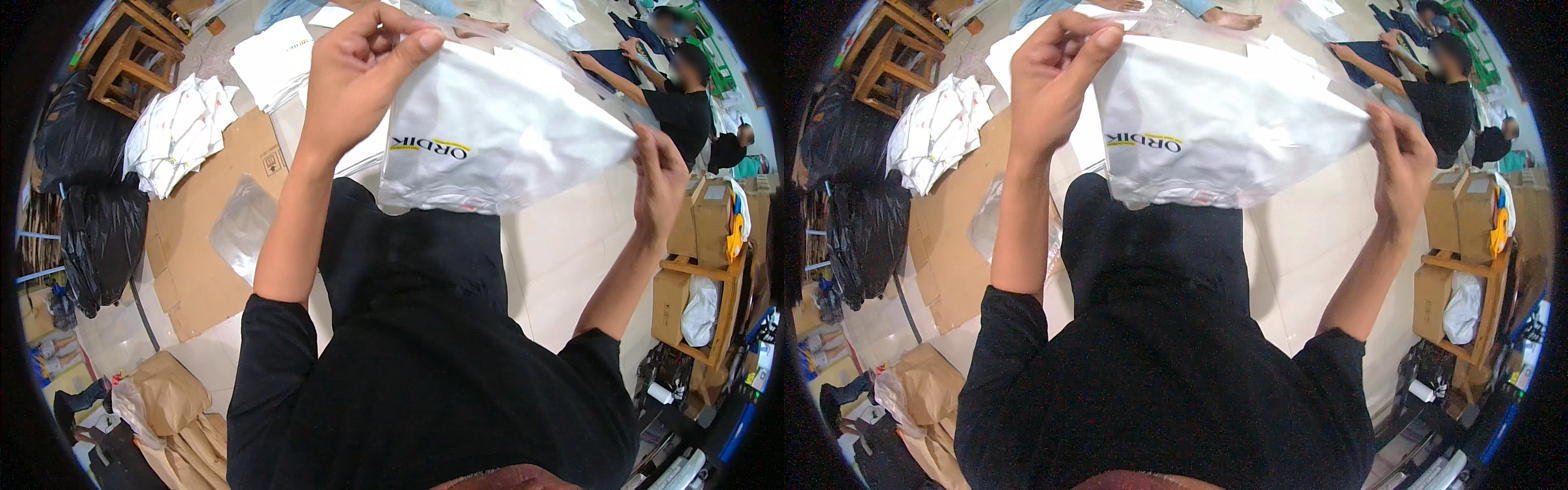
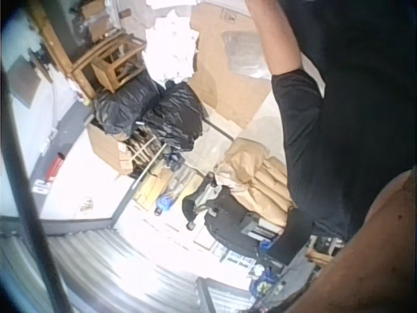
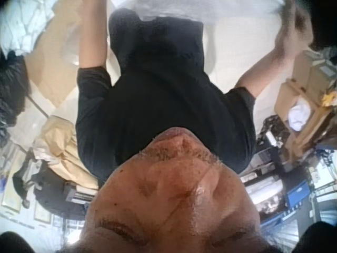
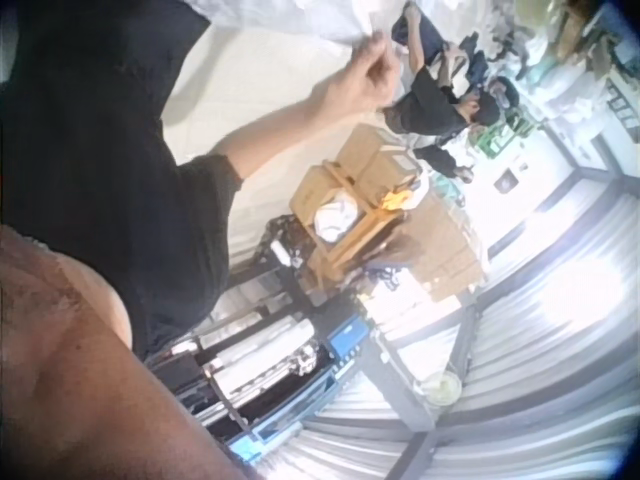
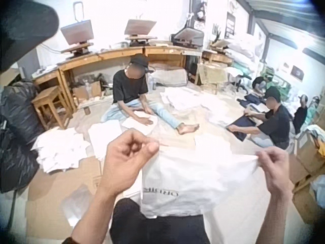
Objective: The person picks up folded white t-shirts, slides each one into a clear plastic bag, and seals the bags by hand.
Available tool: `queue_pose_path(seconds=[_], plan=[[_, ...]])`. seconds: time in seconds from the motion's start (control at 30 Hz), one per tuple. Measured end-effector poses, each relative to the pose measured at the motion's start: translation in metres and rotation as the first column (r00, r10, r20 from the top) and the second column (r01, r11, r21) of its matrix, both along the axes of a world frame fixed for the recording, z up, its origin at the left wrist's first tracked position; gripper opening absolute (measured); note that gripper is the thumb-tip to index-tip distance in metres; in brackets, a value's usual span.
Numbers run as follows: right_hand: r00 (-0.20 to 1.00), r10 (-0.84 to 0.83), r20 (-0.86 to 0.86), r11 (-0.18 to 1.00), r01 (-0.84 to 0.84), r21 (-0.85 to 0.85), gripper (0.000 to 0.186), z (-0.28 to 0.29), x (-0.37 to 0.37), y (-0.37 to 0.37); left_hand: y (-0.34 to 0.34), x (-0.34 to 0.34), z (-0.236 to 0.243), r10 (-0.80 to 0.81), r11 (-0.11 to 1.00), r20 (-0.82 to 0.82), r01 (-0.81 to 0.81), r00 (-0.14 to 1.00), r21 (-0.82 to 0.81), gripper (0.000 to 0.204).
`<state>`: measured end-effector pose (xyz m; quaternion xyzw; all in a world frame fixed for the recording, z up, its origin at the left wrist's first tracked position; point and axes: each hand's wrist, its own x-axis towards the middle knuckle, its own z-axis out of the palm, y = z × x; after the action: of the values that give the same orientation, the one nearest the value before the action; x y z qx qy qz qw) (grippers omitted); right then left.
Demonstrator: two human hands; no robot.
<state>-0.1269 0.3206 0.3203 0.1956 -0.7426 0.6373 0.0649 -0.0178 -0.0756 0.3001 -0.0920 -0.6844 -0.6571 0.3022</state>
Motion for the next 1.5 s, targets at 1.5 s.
queue_pose_path(seconds=[1.5], plan=[[0.598, 0.518, 0.612, 0.56, -0.778, 0.286, 0.018, -0.169, 0.186, -0.168, 0.053, 0.212, -0.218, 0.217, 0.836, 0.171, -0.093, 0.961, -0.541, 0.027]])
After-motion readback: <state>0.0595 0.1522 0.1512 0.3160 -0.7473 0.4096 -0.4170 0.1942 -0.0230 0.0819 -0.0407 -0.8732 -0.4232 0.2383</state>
